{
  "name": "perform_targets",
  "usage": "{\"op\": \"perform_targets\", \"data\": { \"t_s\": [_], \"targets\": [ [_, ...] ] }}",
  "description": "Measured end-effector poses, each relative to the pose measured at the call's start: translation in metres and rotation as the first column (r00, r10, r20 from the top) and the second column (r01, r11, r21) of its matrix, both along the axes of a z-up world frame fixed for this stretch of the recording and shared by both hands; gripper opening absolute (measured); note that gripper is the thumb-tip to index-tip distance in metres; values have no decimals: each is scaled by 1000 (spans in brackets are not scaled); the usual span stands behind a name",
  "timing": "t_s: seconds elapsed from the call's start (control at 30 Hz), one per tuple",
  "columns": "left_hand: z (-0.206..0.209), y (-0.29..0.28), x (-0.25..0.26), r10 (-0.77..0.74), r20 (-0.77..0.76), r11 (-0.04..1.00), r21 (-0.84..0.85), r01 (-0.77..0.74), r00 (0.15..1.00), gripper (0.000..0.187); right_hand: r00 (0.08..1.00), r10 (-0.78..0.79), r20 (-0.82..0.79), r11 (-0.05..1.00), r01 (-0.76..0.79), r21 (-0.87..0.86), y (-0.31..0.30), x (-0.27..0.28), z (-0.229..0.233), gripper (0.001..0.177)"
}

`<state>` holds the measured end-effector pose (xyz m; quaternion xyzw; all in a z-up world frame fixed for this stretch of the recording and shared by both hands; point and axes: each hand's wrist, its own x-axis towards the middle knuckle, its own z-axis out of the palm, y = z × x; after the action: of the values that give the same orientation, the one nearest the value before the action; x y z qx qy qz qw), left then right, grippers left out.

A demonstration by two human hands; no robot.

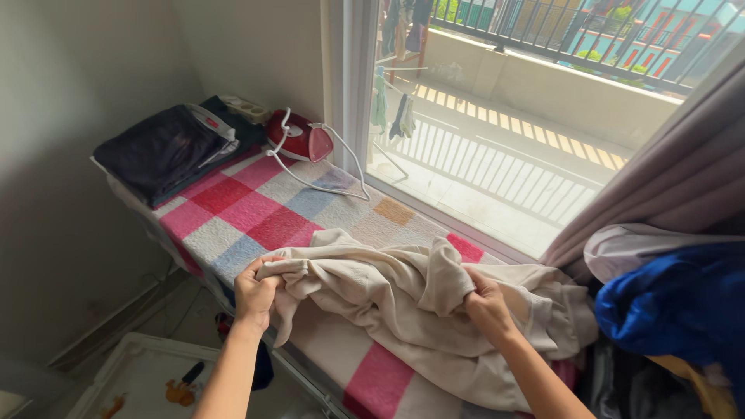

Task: The person folds a pair of dark shorts, then a light-colored hoodie, and finally a dark gray sweatshirt on a checkered ironing board. Each item is smoothed, folded in half, then folded again into a compact rectangle and stacked on the left side of the board.

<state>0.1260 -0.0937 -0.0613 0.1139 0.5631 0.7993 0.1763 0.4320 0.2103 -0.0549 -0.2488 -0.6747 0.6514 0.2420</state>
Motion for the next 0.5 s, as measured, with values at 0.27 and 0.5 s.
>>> {"op": "perform_targets", "data": {
  "t_s": [0.27, 0.5],
  "targets": [
    [83, -17, -150, 211, -382, 963, -78, -259, 900, 42, 952, -183, -245, 976, 206, 73, 17, -83, 78, 36],
    [77, -15, -222, 38, -356, 984, -151, -97, 934, 39, 979, -198, 37, 905, 168, 392, 20, -135, 91, 58]
  ]
}}
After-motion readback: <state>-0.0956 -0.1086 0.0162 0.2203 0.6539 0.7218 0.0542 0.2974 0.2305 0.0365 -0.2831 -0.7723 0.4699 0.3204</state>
